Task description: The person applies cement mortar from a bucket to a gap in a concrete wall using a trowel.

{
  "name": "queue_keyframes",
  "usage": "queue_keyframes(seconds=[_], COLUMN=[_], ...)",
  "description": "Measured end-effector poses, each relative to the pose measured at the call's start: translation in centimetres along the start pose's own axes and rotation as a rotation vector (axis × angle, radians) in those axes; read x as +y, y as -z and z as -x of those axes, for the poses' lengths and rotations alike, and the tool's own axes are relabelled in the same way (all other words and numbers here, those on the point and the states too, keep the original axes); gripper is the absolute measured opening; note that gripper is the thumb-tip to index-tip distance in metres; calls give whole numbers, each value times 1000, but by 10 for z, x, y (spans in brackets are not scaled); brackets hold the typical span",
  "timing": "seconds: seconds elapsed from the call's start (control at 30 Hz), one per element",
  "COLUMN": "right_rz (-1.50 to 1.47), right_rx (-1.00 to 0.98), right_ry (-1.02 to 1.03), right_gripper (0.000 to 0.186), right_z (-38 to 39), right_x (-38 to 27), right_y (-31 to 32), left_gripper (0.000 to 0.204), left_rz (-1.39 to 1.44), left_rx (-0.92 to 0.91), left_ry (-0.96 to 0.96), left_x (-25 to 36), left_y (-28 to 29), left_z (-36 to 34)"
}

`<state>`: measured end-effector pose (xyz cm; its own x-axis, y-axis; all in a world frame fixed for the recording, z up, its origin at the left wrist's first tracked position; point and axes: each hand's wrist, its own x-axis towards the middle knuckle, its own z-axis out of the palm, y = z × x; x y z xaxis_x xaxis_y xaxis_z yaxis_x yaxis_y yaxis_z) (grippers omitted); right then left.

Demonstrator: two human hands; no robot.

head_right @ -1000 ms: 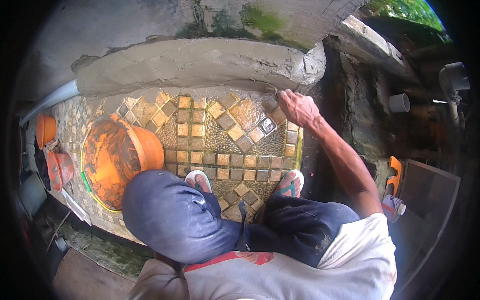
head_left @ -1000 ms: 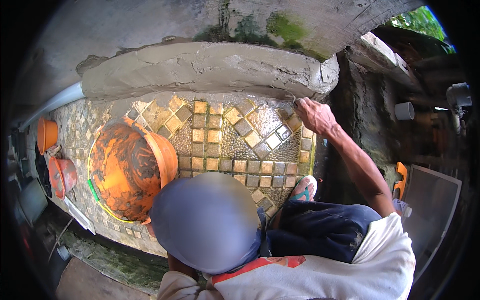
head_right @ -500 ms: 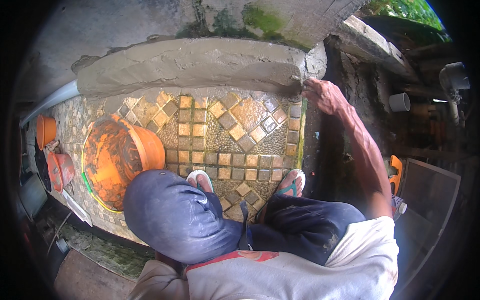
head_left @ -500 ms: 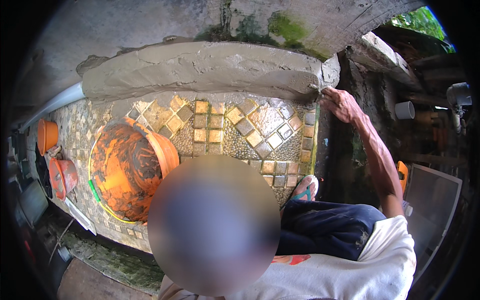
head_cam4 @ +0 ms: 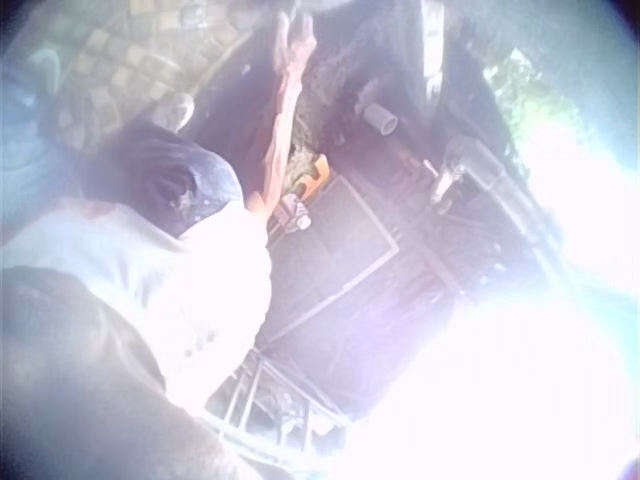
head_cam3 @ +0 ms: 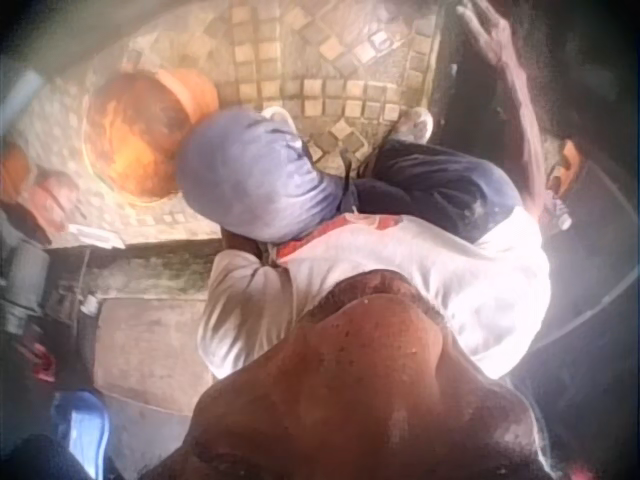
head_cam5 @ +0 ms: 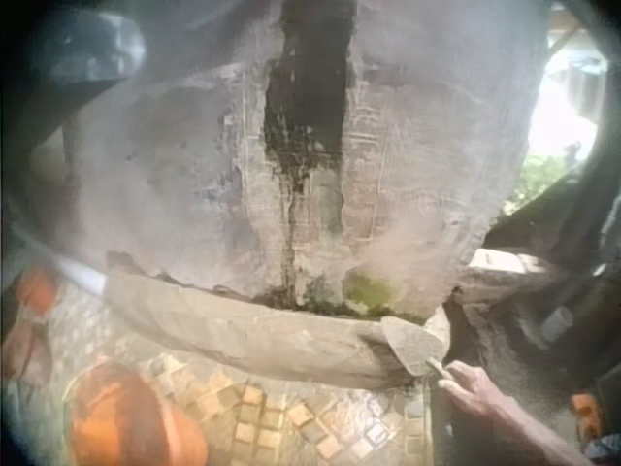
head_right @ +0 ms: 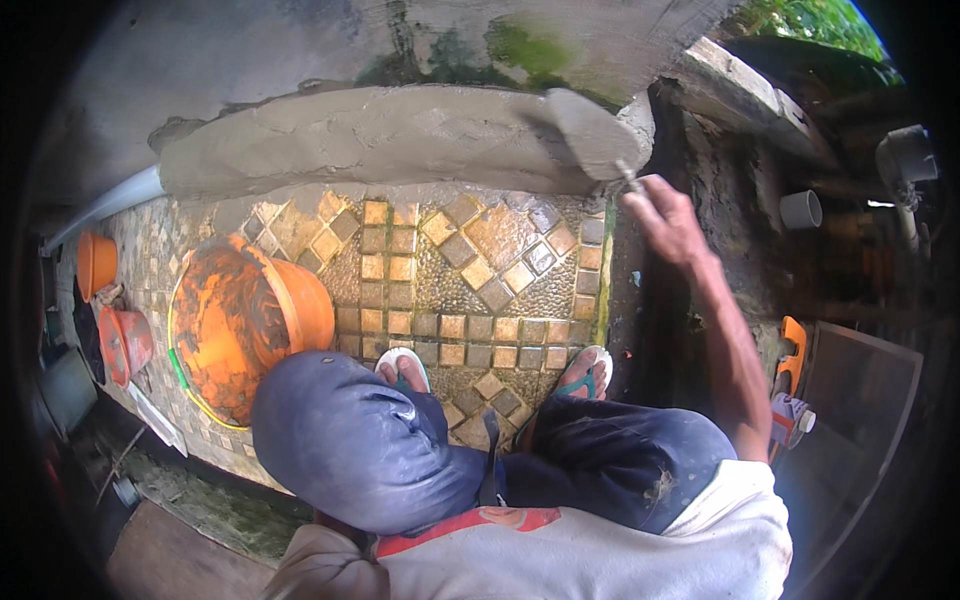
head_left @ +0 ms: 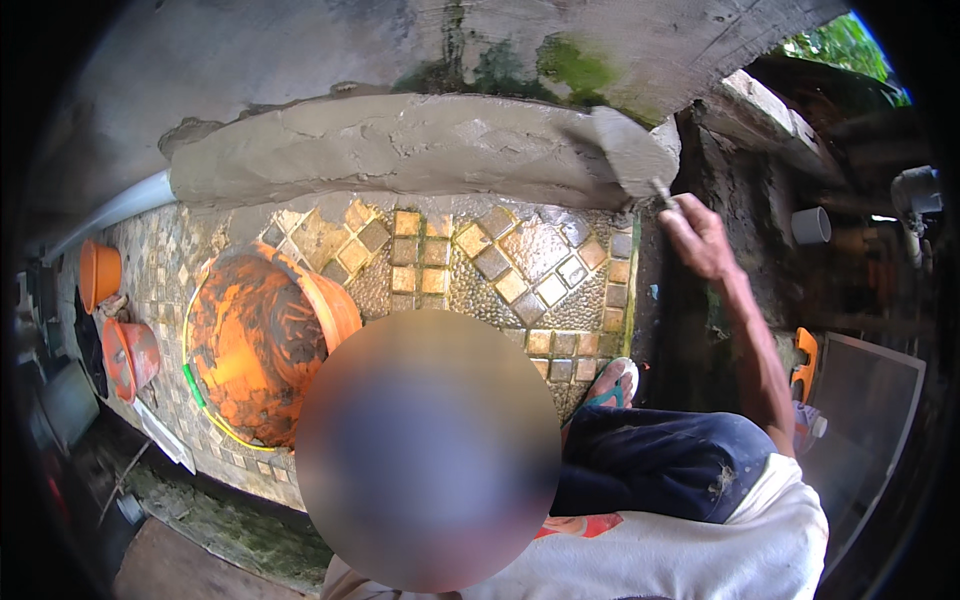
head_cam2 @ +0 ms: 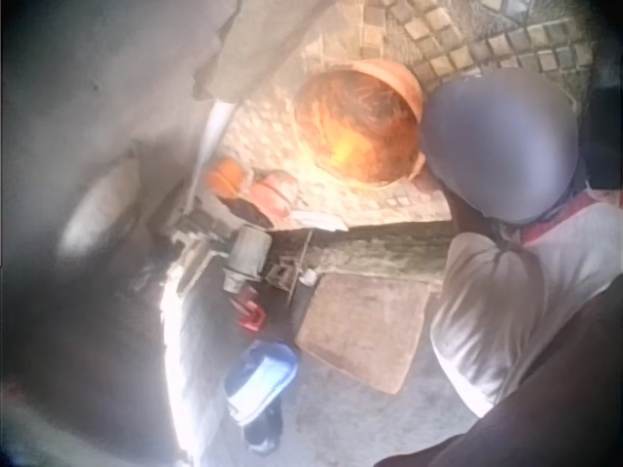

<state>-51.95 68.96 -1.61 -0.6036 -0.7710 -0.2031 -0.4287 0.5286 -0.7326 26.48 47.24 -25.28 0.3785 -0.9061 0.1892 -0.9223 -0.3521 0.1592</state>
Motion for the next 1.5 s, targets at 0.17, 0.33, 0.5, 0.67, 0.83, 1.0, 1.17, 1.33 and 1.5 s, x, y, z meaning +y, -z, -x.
queue_keyframes(seconds=[0.17,0.33,0.5,0.67,0.83,1.0,1.17,1.33,1.5], right_rz=[91,246,74,19,-489,-740,-968,-1123,-1062], right_rx=[-66,17,120,108,207,365,305,171,8], right_ry=[135,109,-109,-298,-428,-501,-550,-496,-439], right_gripper=[28,34,33,39,24,20,19,27,34], right_z=[3,-7,15,27,33,44,44,17,-8], right_x=[-45,-33,-10,-1,1,-2,-34,-79,-129], right_y=[-102,-118,-96,-85,-74,-73,-94,-137,-175], left_gripper=[68,67,67,66,65,65,64,64,63], left_rz=[-16,-7,5,5,8,15,17,19,36], left_rx=[5,5,5,6,2,13,-1,3,16], left_ry=[-30,-40,-32,-29,-39,-41,-57,-57,-47], left_x=[3,8,9,8,9,10,16,12,5], left_y=[3,0,-1,-2,-3,-2,-7,-3,-1], left_z=[-3,-2,-3,-5,-6,-9,-3,-2,-2])
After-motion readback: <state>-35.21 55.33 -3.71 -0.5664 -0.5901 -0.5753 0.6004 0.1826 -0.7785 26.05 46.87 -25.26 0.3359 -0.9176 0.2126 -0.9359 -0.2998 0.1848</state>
